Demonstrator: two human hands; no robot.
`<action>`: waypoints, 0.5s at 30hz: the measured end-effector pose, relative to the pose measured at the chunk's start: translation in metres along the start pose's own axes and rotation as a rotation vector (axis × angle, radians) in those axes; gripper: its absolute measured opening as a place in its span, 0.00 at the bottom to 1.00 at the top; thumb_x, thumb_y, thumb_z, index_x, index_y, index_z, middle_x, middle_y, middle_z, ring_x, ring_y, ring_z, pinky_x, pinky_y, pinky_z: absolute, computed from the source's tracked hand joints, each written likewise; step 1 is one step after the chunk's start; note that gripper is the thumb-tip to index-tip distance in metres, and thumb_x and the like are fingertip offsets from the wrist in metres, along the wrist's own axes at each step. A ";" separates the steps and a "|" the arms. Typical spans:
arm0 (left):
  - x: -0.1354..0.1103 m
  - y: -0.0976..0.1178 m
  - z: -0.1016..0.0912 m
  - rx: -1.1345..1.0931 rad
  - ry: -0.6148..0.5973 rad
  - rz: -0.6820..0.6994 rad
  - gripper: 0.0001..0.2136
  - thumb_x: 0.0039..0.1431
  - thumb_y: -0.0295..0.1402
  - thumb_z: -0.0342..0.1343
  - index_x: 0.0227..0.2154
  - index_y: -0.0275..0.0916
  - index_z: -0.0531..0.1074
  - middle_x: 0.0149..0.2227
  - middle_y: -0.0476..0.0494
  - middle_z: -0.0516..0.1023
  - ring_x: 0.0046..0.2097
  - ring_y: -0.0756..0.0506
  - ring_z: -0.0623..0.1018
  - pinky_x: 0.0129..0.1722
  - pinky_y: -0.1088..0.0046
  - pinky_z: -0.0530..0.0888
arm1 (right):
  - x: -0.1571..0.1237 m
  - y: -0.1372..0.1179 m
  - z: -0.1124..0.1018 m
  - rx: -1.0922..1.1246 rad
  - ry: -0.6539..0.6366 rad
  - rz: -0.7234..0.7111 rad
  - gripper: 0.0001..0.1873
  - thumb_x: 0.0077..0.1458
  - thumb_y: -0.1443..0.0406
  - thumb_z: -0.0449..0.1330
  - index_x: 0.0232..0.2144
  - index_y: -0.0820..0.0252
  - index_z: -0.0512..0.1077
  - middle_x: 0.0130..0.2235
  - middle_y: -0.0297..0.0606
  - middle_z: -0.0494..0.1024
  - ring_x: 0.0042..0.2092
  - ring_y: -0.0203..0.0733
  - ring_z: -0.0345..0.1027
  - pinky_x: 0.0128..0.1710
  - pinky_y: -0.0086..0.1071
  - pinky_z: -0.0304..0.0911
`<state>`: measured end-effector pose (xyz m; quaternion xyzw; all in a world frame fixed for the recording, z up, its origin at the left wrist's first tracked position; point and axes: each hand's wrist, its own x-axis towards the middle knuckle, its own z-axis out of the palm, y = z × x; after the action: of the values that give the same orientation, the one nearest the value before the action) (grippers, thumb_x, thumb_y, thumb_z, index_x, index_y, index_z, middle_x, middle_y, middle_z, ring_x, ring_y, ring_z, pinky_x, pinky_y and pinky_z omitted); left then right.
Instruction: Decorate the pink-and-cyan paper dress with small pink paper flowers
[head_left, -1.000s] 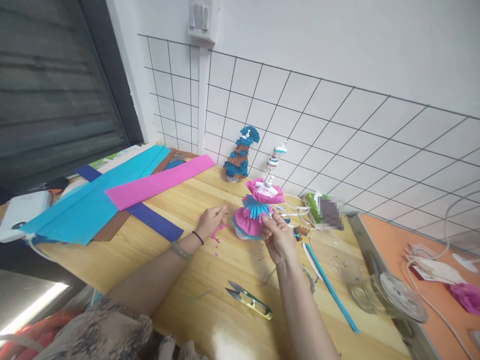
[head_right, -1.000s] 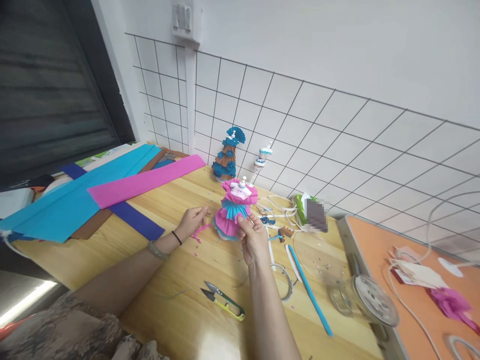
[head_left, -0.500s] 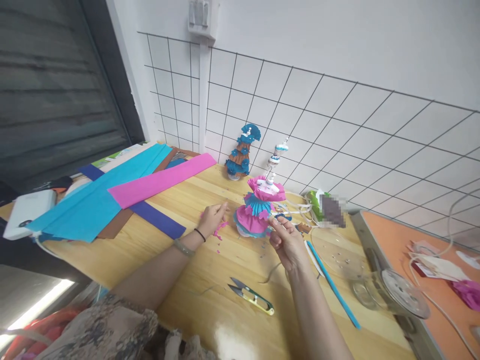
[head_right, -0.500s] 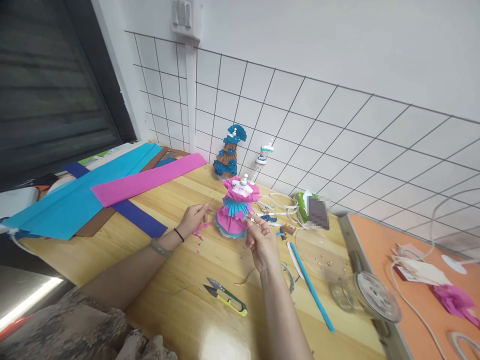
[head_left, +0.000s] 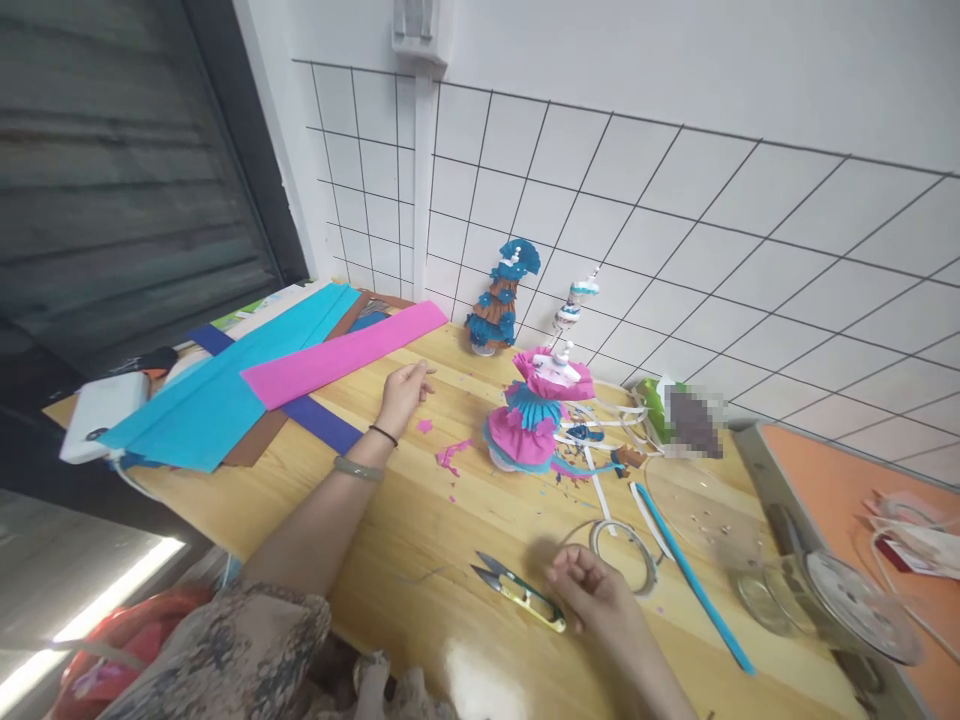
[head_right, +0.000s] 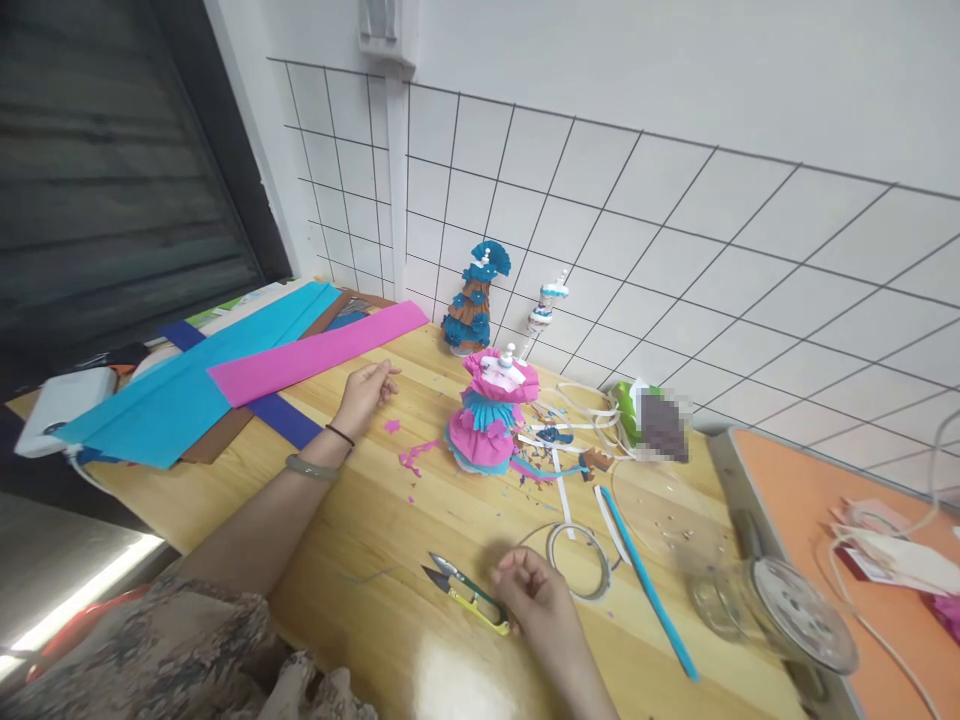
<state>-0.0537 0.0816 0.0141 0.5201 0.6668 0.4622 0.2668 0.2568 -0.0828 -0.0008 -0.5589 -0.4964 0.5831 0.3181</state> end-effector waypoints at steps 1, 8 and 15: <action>0.002 -0.003 -0.003 0.074 -0.050 0.001 0.24 0.57 0.47 0.38 0.38 0.33 0.71 0.29 0.43 0.76 0.24 0.53 0.70 0.23 0.79 0.64 | -0.005 0.004 0.001 -0.037 0.007 0.004 0.19 0.43 0.52 0.62 0.25 0.61 0.64 0.19 0.27 0.64 0.16 0.25 0.49 0.14 0.21 0.44; -0.001 -0.020 -0.018 0.457 -0.308 -0.075 0.09 0.36 0.38 0.61 0.18 0.38 0.72 0.21 0.46 0.74 0.28 0.47 0.73 0.29 0.75 0.65 | -0.022 0.020 -0.007 -0.116 0.052 0.037 0.21 0.45 0.49 0.59 0.22 0.61 0.63 0.17 0.28 0.64 0.16 0.25 0.47 0.15 0.22 0.44; -0.003 -0.017 -0.014 0.631 -0.422 -0.082 0.07 0.40 0.37 0.59 0.21 0.39 0.72 0.25 0.46 0.76 0.29 0.47 0.73 0.29 0.75 0.64 | -0.021 0.026 -0.003 -0.067 0.077 0.036 0.22 0.46 0.48 0.58 0.23 0.61 0.63 0.17 0.26 0.61 0.16 0.25 0.46 0.15 0.23 0.41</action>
<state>-0.0721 0.0737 0.0042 0.6334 0.7269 0.1059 0.2433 0.2679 -0.1094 -0.0178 -0.6001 -0.4929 0.5499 0.3076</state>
